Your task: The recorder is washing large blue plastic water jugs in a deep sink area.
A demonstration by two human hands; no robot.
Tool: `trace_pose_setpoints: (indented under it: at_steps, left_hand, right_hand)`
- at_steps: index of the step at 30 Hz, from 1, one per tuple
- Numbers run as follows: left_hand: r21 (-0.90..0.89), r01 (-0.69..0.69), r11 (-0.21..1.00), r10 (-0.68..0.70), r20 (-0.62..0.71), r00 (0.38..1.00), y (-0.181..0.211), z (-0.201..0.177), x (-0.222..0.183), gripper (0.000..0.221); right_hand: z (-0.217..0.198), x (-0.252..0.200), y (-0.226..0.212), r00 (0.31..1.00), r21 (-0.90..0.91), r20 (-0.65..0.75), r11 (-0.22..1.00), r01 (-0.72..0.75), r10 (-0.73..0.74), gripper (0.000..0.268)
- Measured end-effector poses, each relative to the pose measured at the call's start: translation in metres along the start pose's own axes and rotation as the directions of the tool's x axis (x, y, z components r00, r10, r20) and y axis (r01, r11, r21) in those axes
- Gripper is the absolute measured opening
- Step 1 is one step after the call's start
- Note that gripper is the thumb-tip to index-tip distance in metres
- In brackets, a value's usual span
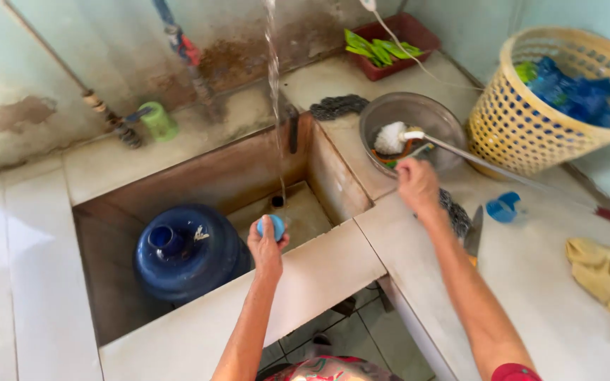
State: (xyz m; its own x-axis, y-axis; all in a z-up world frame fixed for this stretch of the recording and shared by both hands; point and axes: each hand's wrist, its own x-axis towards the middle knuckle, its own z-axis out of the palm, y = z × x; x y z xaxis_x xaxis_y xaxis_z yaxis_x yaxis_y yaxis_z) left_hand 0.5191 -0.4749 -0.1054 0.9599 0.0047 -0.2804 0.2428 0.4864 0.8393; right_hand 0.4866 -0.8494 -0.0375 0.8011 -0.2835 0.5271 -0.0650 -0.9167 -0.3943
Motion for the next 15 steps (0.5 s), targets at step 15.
trace_pose_setpoints:
  at_steps: [15]
  left_hand:
    - [-0.632, 0.325, 0.703, -0.281, 0.173, 0.944, 0.037, -0.007, -0.029, 0.033]
  right_hand:
    - [0.066, 0.110, 0.108, 0.595, -0.465, 0.639, 0.861, -0.206, 0.487, 0.069]
